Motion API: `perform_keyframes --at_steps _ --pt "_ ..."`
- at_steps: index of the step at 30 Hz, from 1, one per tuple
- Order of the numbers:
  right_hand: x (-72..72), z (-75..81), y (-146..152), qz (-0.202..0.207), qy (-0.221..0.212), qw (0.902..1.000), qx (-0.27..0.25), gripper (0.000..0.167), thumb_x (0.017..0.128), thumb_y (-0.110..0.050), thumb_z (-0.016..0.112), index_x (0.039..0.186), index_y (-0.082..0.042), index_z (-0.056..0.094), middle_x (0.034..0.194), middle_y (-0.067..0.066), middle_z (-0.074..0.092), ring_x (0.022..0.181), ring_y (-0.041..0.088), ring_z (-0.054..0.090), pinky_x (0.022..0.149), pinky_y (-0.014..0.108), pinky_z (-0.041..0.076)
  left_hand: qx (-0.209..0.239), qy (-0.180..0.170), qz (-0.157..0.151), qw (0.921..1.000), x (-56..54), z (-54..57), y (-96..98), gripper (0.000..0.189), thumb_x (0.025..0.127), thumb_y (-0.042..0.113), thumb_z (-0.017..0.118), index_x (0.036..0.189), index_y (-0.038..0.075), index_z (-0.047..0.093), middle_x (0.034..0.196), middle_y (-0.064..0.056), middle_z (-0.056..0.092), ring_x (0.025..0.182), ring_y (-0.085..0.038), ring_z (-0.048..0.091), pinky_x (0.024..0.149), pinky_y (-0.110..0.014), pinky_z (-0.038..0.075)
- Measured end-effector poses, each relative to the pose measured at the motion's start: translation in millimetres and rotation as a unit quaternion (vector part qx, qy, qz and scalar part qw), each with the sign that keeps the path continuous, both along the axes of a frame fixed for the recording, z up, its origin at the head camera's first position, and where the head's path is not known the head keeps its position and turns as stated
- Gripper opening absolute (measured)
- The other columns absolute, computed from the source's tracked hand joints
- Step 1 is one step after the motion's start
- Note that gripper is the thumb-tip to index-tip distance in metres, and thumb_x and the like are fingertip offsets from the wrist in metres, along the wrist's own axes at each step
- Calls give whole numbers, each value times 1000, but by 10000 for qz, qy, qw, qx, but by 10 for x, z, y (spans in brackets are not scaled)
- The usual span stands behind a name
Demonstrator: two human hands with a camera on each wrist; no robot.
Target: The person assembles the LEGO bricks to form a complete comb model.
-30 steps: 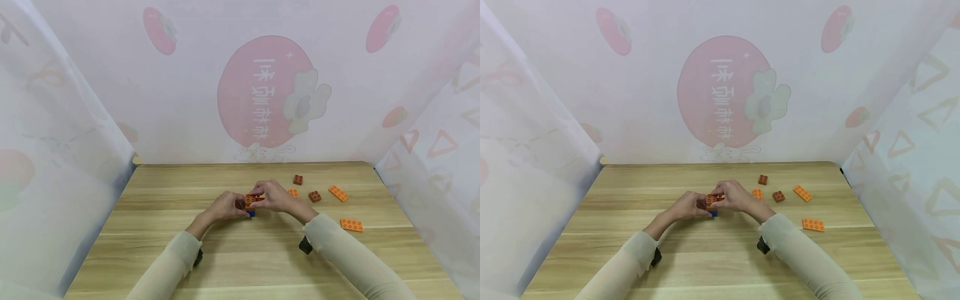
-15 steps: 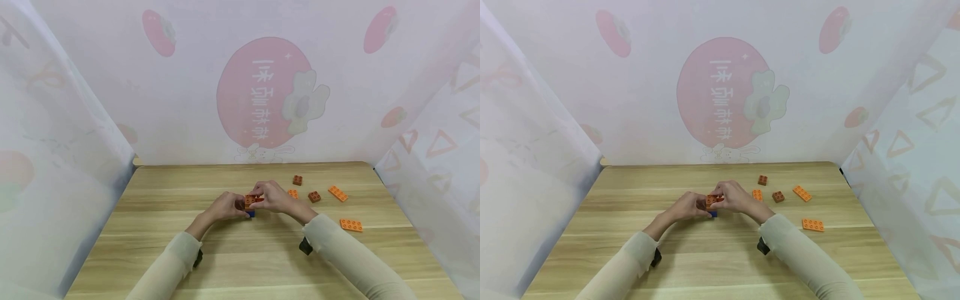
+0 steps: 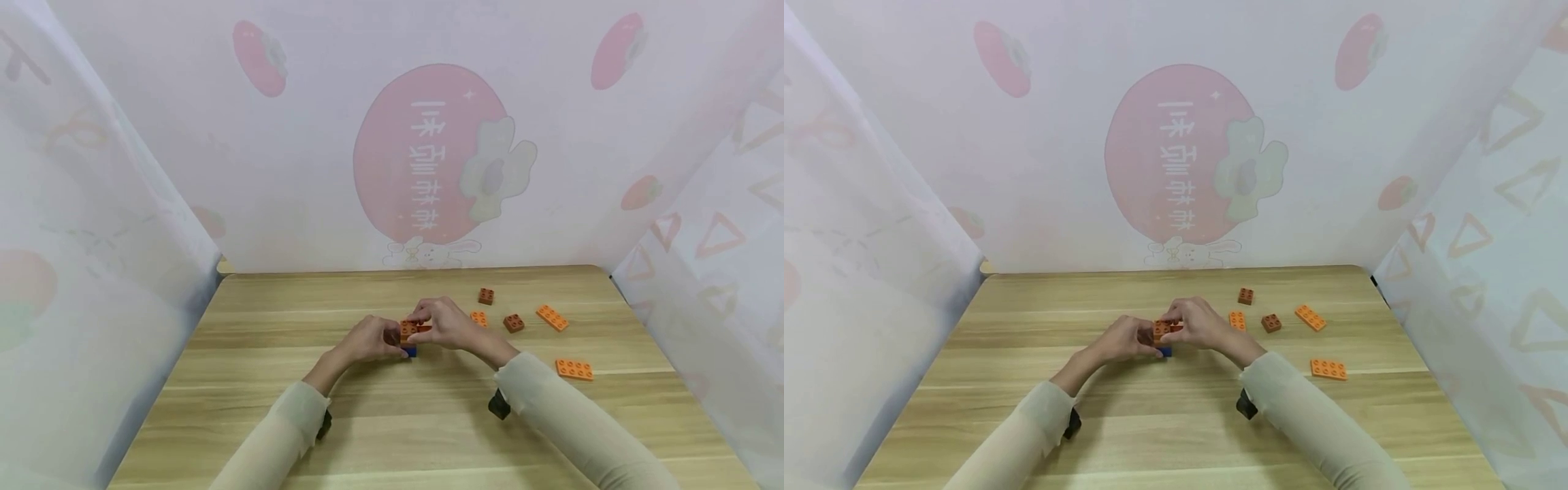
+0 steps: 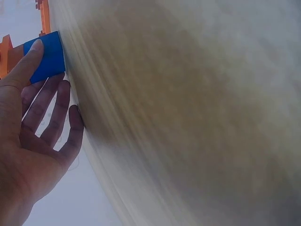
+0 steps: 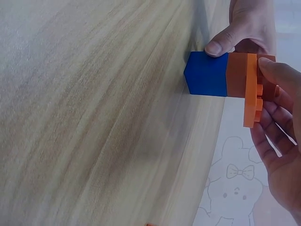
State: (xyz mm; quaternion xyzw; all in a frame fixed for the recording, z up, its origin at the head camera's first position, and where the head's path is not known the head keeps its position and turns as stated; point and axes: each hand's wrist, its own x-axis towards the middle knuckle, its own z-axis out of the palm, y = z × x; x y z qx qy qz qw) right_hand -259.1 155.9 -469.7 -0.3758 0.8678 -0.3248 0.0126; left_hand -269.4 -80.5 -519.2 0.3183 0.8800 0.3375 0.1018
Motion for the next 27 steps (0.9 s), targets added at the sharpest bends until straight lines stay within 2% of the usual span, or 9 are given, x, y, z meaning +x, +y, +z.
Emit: perform_keyframes --at_steps 3,8,16,23,27 --pt "-2 -10 6 25 22 10000 33 35 90 -20 88 120 -4 80 105 2 75 97 17 73 84 35 63 11 -23 -1 10000 8 -10 -4 24 86 24 91 104 14 78 95 4 80 86 -6 73 81 -29 61" --pt "2 -13 5 -31 56 9999 90 34 89 -21 88 120 -7 80 106 1 75 93 12 70 79 29 61 -25 -28 4 10000 13 0 3 25 87 24 91 106 14 79 96 4 80 88 -7 74 83 -29 61" --pt "-18 -30 -1 -16 170 9998 32 33 88 -22 89 117 -9 81 107 2 77 93 12 71 79 28 61 -112 61 -13 9999 0 7 -2 27 85 24 92 106 13 78 96 4 80 86 -6 73 80 -26 60" --pt "-50 -19 43 88 90 9999 49 47 88 -33 90 124 -6 77 113 5 75 101 20 72 87 41 62 -112 20 -23 9999 -11 14 -2 27 85 24 92 104 12 79 93 4 80 82 -4 71 77 -25 59" --pt "-66 2 87 191 19 9998 -41 50 87 -31 90 126 -4 76 117 8 75 103 28 72 88 48 61 -134 27 -43 9999 -13 14 -5 27 85 24 92 104 12 78 93 4 80 82 -4 71 77 -26 59"
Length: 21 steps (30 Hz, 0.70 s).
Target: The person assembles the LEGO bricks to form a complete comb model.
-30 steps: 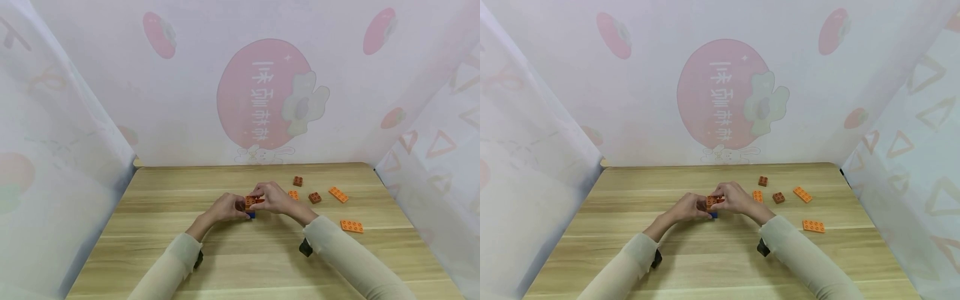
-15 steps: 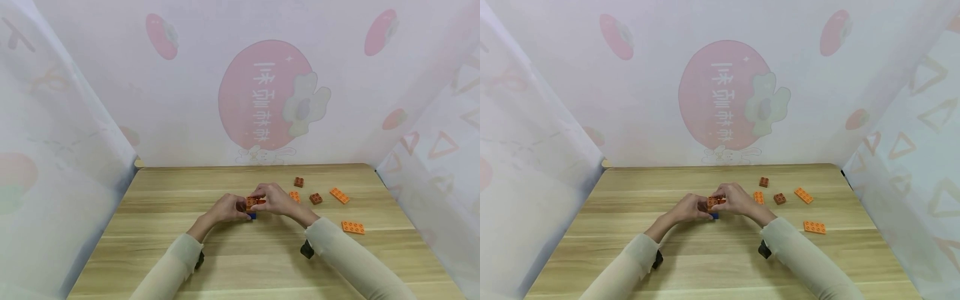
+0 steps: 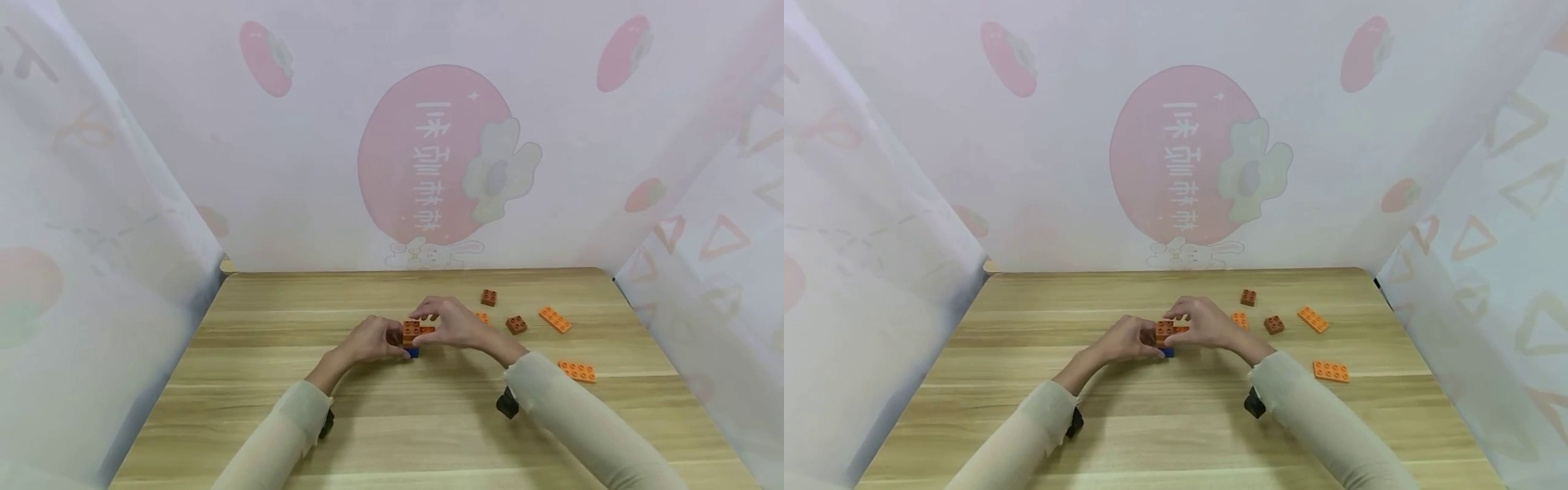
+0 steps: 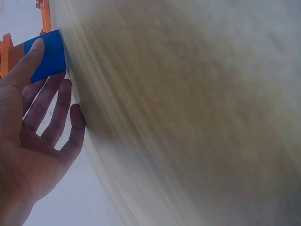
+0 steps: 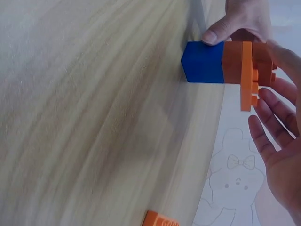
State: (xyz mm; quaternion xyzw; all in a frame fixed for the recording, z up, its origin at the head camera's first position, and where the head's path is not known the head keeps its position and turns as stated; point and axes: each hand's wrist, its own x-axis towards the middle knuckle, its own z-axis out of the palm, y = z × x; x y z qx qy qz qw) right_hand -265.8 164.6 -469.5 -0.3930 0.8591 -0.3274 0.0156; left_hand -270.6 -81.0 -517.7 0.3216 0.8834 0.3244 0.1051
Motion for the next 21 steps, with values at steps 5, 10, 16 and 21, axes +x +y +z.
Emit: perform_keyframes --at_steps 5,10,16,21 --pt "-26 22 77 105 -100 9999 -25 49 88 -28 90 128 -5 75 120 14 74 105 36 71 89 54 60 -48 61 10 10000 4 -8 -7 29 85 26 93 104 11 78 95 2 79 83 -5 72 78 -26 59" --pt "-50 50 181 207 -366 9990 -115 47 88 -22 89 129 -4 74 123 20 73 110 40 70 93 57 58 -42 177 19 9998 16 -7 -8 31 84 26 93 105 10 78 96 0 80 84 -9 73 79 -29 60" --pt "-73 81 327 177 -346 9992 -86 45 90 -19 88 130 -5 73 124 11 73 111 38 69 95 55 58 -99 226 93 9997 40 12 -5 30 85 28 93 105 12 78 94 3 79 83 -7 71 79 -30 60" --pt "-90 115 436 93 -205 9997 1 43 89 -16 88 129 -5 74 124 9 73 111 36 70 95 51 59 -119 204 114 9997 45 19 -5 29 85 28 92 105 13 78 95 3 79 83 -6 71 79 -30 59"
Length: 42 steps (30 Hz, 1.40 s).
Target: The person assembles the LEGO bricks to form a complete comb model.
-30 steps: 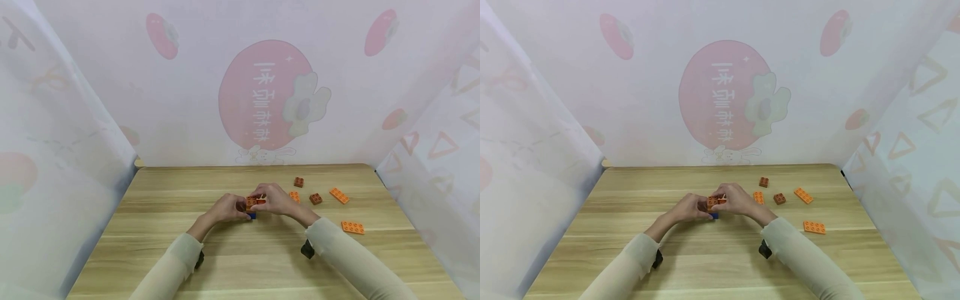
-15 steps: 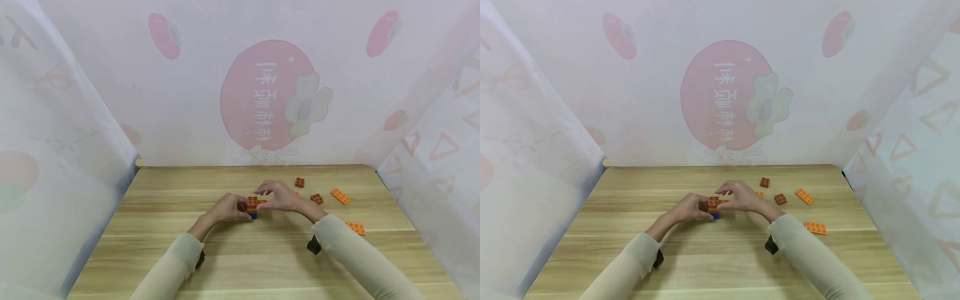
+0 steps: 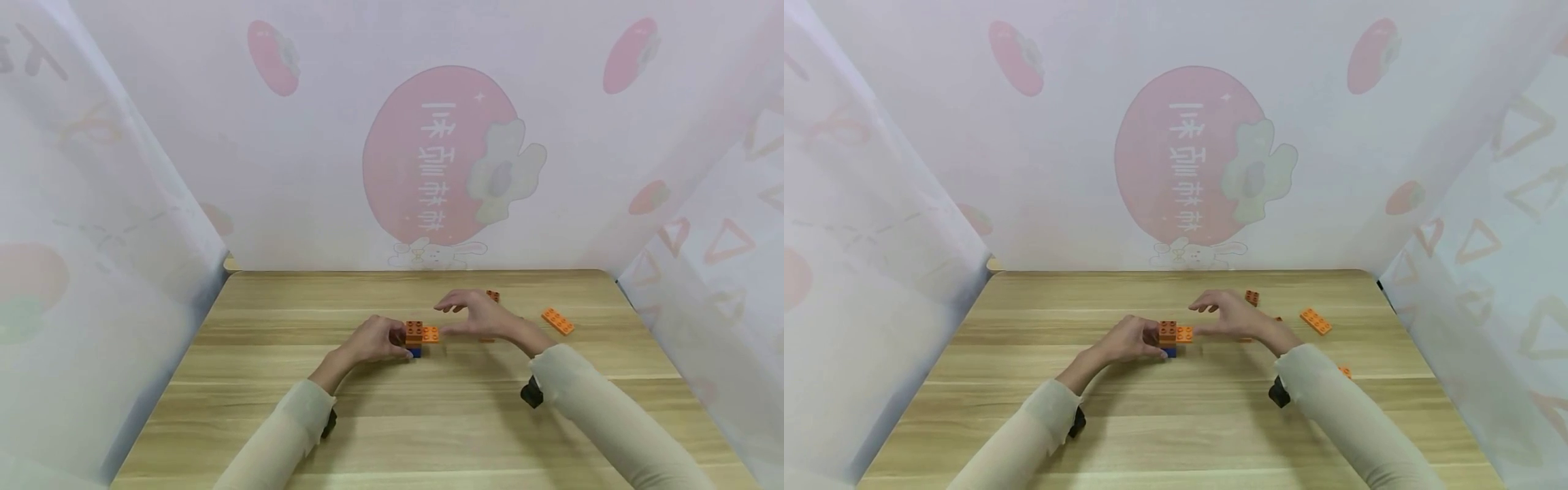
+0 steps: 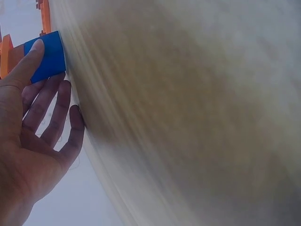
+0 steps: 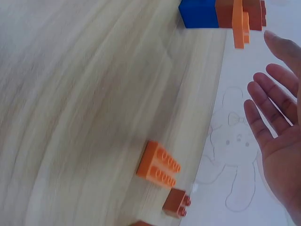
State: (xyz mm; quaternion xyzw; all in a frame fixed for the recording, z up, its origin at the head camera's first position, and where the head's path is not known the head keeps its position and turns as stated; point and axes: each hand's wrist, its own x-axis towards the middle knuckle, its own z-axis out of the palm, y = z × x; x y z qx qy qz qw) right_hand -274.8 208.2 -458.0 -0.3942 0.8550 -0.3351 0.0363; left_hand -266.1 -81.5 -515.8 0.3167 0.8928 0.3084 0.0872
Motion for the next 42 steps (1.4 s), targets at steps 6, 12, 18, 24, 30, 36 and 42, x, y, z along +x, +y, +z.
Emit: perform_keyframes --at_steps 6,12,18,24,30,36,42 --pt "-61 -31 172 27 120 9997 231 40 90 -18 87 127 -7 75 123 10 74 113 30 70 95 49 59 -11 57 -42 10000 1 5 -7 30 84 28 93 104 12 78 95 3 78 83 -6 71 78 -28 59" --pt "-111 -72 367 -139 -66 9987 493 38 91 -17 87 126 -9 75 126 8 73 117 29 68 95 52 59 9 98 -83 9999 -4 6 -10 30 85 29 92 104 12 78 95 3 78 83 -6 71 77 -27 59" --pt "-151 -100 516 -206 -233 9980 559 39 90 -15 86 126 -4 75 129 10 72 120 33 67 98 54 58 18 88 -75 9999 7 34 -8 31 85 28 92 105 11 77 96 1 79 84 -7 71 78 -27 59" --pt "-159 -124 662 -157 -103 9974 695 38 90 -10 85 124 1 75 128 14 72 118 37 68 97 57 57 22 64 -77 9999 16 32 -9 31 85 28 92 105 10 77 96 1 78 83 -8 70 77 -27 59" --pt "-166 -177 790 -193 -313 9956 864 42 88 -6 86 127 3 73 131 16 72 122 40 66 100 57 56 -39 61 -42 10000 25 25 -20 29 85 28 92 103 12 77 93 3 78 81 -6 69 75 -26 58" --pt "-171 -220 871 -149 -439 9927 1109 47 87 -2 85 131 3 71 136 20 69 127 46 62 101 60 55 -32 85 -70 9999 15 18 -25 29 85 29 92 103 12 77 93 4 78 81 -5 68 75 -26 58" --pt "-192 -275 890 -141 -500 9919 1160 50 85 4 84 133 4 69 139 22 67 129 48 60 101 59 55 -4 12 -50 10000 -3 -13 -18 30 85 30 92 104 13 77 95 4 78 82 -5 69 76 -25 58"
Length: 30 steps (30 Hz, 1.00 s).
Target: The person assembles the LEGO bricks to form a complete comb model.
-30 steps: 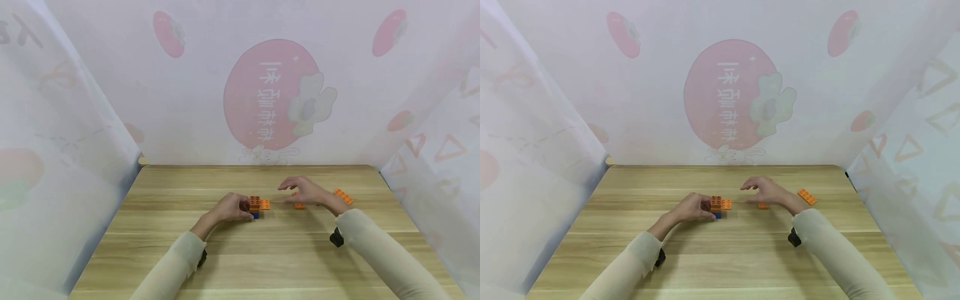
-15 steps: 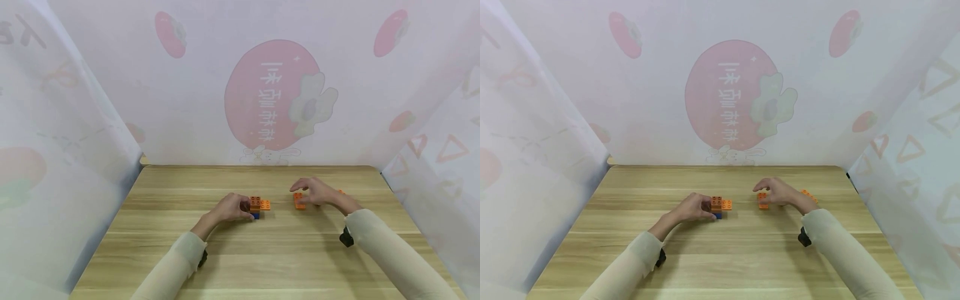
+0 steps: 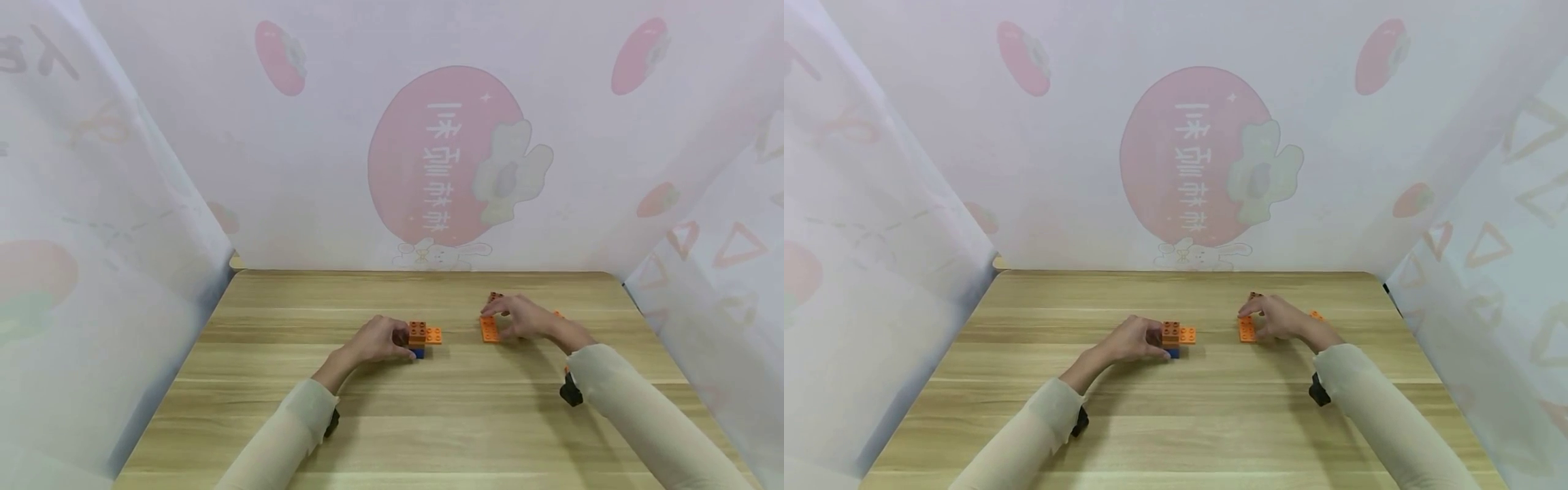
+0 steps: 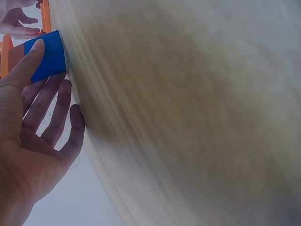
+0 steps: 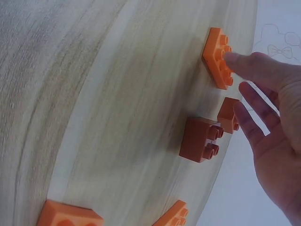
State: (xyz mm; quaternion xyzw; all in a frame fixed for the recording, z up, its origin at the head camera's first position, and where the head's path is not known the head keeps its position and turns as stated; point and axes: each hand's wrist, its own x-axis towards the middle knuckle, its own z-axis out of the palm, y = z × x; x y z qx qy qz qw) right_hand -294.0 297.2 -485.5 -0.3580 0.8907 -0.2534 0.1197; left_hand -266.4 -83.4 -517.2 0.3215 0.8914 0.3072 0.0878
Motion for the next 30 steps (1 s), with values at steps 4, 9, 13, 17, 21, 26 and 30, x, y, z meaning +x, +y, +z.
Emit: perform_keyframes --at_steps 4,9,13,17,21,26,30 --pt "-1 -39 -9 -83 12 10000 44 52 83 8 84 133 4 69 139 22 66 130 47 60 101 56 56 7 -31 25 10000 2 -14 3 30 84 29 92 104 12 77 94 3 78 83 -6 70 77 -26 59" --pt "7 -76 -20 -72 93 9999 99 55 83 11 83 136 5 68 142 22 64 130 46 60 101 57 55 10 10 3 10000 14 -16 -1 30 85 29 92 105 11 77 96 1 78 83 -8 70 77 -26 59" --pt "13 -76 -39 53 145 9999 63 54 83 11 83 135 4 69 143 23 63 132 48 58 103 60 53 35 54 -27 10000 23 -6 -5 31 85 28 92 106 11 77 96 1 79 83 -8 70 75 -26 59" --pt "4 -82 -55 115 213 9996 122 52 82 9 85 132 3 71 140 21 66 132 47 59 105 61 51 64 47 -27 10000 21 -7 -12 29 86 28 92 105 11 77 95 2 78 83 -8 70 75 -26 59" --pt "-15 -101 -64 114 259 9993 242 50 83 6 86 131 2 72 138 20 67 131 46 60 104 60 52 66 18 0 10000 15 -15 -19 29 85 28 92 104 12 77 94 3 78 82 -7 69 75 -26 58" --pt "-21 -127 -66 132 385 9989 233 47 84 4 86 129 2 73 135 19 69 128 44 61 104 59 53 91 -29 17 10000 10 -20 -13 31 85 28 92 106 11 78 95 2 78 82 -7 70 75 -25 58" --pt "-25 -152 -66 209 484 9985 147 43 84 1 87 126 0 75 130 17 71 124 42 63 103 61 52 101 -87 43 9999 17 -12 -6 31 85 27 92 108 11 78 96 3 78 83 -7 70 76 -26 59"
